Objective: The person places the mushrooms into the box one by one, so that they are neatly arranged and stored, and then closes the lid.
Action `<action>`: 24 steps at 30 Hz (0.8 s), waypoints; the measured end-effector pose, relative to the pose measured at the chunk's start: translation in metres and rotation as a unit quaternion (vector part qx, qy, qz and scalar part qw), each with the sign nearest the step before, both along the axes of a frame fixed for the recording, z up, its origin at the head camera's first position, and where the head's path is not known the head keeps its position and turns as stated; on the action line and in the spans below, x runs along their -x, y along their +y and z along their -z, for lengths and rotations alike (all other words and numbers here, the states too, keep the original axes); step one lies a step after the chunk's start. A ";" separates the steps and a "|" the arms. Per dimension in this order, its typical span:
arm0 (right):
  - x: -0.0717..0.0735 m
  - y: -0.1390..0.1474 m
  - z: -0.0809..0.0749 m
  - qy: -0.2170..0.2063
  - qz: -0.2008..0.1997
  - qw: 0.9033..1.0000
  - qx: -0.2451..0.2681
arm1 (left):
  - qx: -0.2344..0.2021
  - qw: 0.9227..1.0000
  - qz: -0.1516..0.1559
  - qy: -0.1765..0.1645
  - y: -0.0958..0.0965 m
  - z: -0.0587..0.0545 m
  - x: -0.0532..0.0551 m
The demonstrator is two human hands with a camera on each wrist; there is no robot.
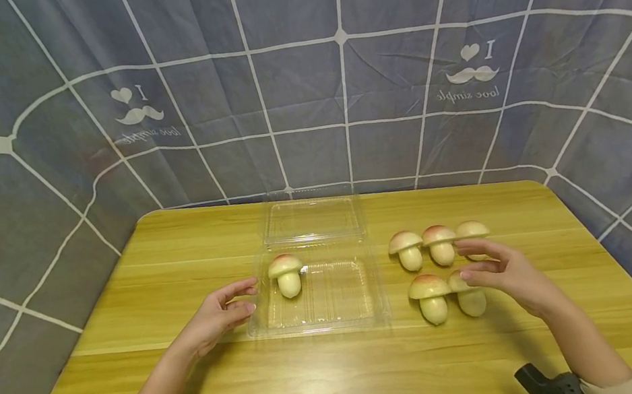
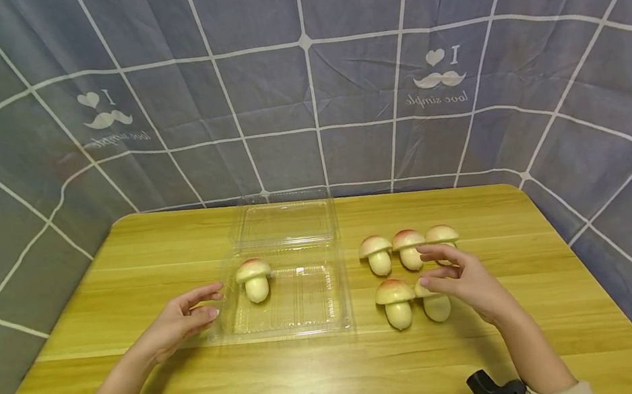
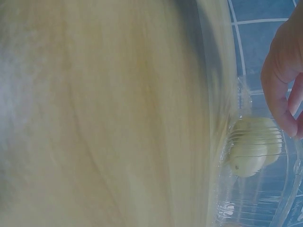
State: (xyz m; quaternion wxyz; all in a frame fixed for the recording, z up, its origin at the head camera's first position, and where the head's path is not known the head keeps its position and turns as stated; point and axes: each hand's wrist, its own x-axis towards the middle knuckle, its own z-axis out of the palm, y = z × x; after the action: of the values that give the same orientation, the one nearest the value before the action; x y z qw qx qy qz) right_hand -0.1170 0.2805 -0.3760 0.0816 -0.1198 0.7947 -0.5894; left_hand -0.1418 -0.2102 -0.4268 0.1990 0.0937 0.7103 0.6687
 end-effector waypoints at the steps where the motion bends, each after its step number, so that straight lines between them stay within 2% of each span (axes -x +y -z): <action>1: -0.001 0.002 0.000 -0.001 0.003 1.000 -0.001 | 0.000 1.000 0.000 0.001 0.000 0.000 0.000; 15: -0.009 0.031 0.002 -0.002 0.026 1.000 -0.001 | 0.006 1.000 -0.007 -0.005 0.001 0.001 0.001; 24: -0.012 0.042 0.008 -0.001 0.041 0.998 -0.040 | 0.009 1.000 -0.007 -0.005 0.000 0.000 0.001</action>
State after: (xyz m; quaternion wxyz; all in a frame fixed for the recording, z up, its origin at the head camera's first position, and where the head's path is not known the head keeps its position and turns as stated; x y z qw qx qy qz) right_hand -0.1047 0.3228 -0.3839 0.0623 -0.0830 0.8217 -0.5604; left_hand -0.1423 -0.2098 -0.4267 0.1992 0.0837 0.7155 0.6644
